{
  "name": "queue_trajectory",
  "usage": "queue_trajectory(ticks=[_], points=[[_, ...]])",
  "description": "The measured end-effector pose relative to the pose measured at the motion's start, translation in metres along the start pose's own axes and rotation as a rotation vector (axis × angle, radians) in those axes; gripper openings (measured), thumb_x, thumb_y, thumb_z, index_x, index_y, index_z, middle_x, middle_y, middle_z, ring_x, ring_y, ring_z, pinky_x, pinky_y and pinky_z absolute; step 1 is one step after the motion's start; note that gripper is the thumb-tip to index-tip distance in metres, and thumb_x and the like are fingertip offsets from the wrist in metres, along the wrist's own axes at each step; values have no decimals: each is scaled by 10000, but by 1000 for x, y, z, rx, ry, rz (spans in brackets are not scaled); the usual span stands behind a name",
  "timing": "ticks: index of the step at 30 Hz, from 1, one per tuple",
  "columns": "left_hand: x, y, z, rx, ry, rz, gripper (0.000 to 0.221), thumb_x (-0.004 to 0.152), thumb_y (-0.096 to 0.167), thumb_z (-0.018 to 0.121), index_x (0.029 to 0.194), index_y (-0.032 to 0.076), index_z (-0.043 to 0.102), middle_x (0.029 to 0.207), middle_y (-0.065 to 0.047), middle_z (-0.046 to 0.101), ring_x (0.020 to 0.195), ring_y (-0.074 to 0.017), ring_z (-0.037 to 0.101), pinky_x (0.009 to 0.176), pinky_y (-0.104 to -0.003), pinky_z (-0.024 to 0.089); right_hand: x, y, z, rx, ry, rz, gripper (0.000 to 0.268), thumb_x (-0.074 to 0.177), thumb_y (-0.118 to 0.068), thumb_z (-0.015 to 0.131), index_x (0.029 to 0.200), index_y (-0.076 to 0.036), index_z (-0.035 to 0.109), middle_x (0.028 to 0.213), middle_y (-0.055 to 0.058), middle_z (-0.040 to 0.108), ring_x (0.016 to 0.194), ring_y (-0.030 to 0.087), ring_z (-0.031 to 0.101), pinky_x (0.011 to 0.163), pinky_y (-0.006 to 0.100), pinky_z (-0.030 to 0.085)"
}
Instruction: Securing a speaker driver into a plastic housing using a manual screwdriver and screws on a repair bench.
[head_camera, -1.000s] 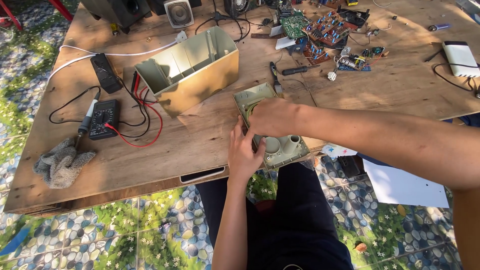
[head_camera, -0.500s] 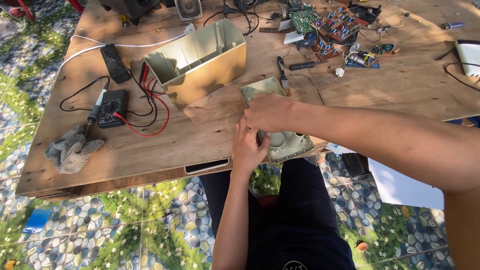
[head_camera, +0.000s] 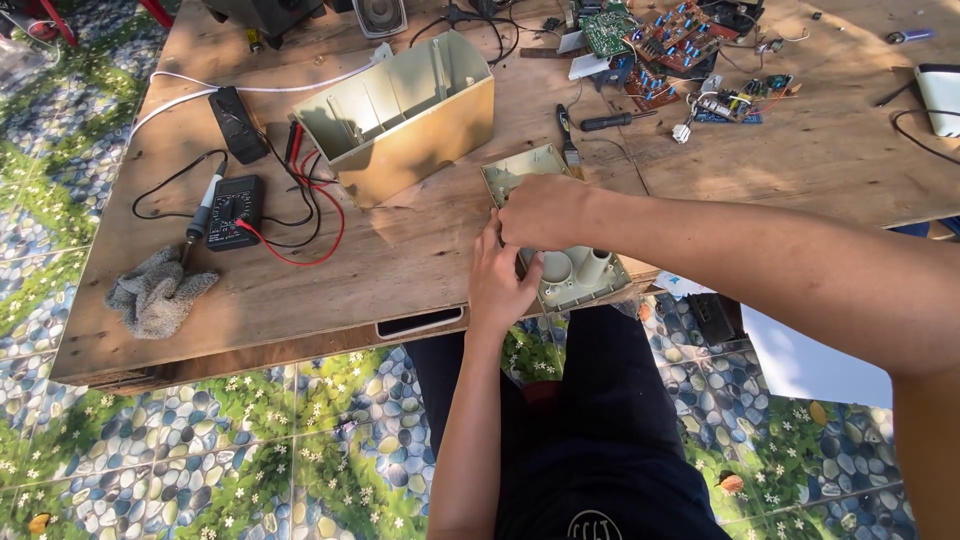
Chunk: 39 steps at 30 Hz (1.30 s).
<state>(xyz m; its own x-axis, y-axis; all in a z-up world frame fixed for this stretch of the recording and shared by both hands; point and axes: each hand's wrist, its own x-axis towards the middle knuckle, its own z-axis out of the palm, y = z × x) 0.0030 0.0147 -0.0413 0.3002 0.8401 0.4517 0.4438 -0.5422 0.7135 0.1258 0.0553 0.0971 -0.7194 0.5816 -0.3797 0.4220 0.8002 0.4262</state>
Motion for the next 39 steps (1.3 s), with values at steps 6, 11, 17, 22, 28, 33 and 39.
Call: queue_trajectory(ticks=[6, 11, 17, 22, 28, 33, 39], points=[[1, 8, -3, 35, -3, -43, 522, 925, 212, 659, 1441, 222, 582, 1491, -258, 364, 1340, -466, 443, 1090, -565, 401, 49, 21, 58, 500, -108, 477, 397, 915, -288, 732, 607, -39, 712, 548, 51, 603, 488, 189, 581, 443, 340, 505], [1, 21, -6, 26, 94, -28, 470, 894, 205, 705, 1358, 164, 644, 1460, -276, 411, 1236, -433, 535, 1037, -545, 460, 38, 34, 46, 454, -205, 509, 559, 878, -586, 705, 720, -52, 749, 612, 88, 650, 547, 221, 645, 470, 354, 535], [8, 7, 7, 12, 284, 3, 185, 925, 358, 754, 1064, 236, 765, 1157, -21, 585, 1069, -260, 587, 917, -389, 528, -14, 14, -8, 863, 312, 596, 469, 1052, -415, 532, 1063, 8, 734, 862, 174, 745, 817, 369, 738, 650, 465, 589], [12, 5, 8, 47, 292, -7, 170, 943, 405, 722, 974, 245, 774, 886, 29, 645, 898, -217, 607, 771, -339, 546, -25, 18, 7, 1114, 1039, 360, 201, 1070, -207, 599, 991, -47, 692, 795, 112, 688, 771, 208, 672, 597, 332, 529], [9, 9, 7, 54, 278, 20, 133, 978, 331, 688, 997, 215, 750, 875, 31, 632, 918, -213, 608, 811, -336, 537, -73, 27, -1, 891, 769, 38, 232, 975, -145, 665, 1089, 57, 662, 886, 224, 664, 769, 358, 681, 601, 452, 556], [10, 11, 3, 72, 244, 20, 119, 977, 325, 680, 1008, 237, 754, 878, 48, 652, 954, -203, 613, 816, -335, 556, -91, 39, -7, 233, 648, -41, 225, 1021, -241, 588, 1075, -41, 677, 895, 80, 655, 744, 268, 698, 640, 368, 611], [11, 24, -4, 53, 239, 26, 126, 985, 282, 665, 1025, 203, 754, 893, -1, 617, 925, -260, 606, 811, -377, 551, -72, 49, 6, -426, 628, -182, 209, 1001, -348, 595, 874, -182, 598, 798, -90, 536, 629, 98, 614, 587, 258, 535]])
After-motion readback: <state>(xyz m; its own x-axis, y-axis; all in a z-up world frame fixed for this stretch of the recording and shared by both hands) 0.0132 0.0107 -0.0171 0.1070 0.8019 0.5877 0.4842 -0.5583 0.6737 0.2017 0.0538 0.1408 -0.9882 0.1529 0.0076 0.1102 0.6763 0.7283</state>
